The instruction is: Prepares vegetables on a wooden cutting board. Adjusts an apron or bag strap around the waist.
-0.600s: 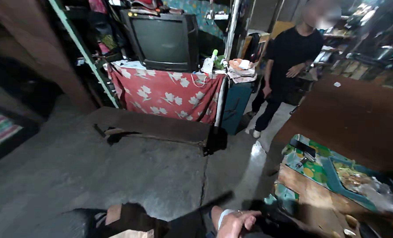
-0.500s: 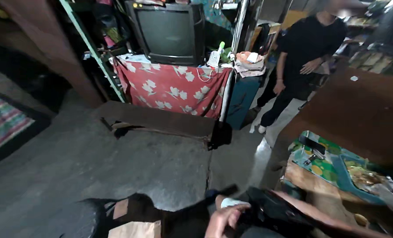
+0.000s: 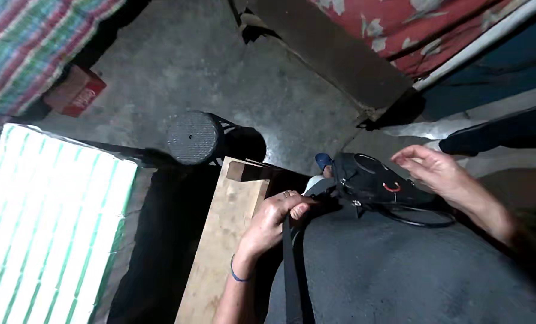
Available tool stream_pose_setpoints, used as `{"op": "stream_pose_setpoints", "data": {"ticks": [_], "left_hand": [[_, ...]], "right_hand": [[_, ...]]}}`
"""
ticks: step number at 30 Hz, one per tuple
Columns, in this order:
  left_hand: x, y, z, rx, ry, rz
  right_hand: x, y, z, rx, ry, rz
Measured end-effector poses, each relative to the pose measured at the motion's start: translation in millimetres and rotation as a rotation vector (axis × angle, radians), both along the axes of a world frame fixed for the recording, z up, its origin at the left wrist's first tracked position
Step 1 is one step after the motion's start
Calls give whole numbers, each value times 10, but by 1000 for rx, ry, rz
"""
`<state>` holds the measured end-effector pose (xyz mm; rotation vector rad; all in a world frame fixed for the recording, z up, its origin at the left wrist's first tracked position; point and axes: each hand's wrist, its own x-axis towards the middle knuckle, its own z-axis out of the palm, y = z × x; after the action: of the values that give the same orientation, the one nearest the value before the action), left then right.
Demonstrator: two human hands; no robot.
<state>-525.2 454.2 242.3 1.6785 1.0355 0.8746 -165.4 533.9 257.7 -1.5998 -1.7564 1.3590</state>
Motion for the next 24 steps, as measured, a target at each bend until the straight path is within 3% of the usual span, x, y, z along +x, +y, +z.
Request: {"op": "stream_pose_setpoints", "data": {"ticks": [4,9,14,17,20,24], "left_hand": [[22,408,-91,-33,-64,109],[-349,721,-85,-119,-20,110],[-1023,1139,-6,-83,83,29],[-1310,1464,193,78,151,125],[-1310,1786,453,224,100,170],[-1158,2196,503,35,376,131]], "right_hand": [[-40,715,408,-1,15,276],[-461,1440,423,38,-201,637],[-1157,1949,294,441,-284,685],[-1627,2263,309,717,-393,723],[-2062,2528,330,795,-375,796],[-2613,2964,346,859,-374,947]]}}
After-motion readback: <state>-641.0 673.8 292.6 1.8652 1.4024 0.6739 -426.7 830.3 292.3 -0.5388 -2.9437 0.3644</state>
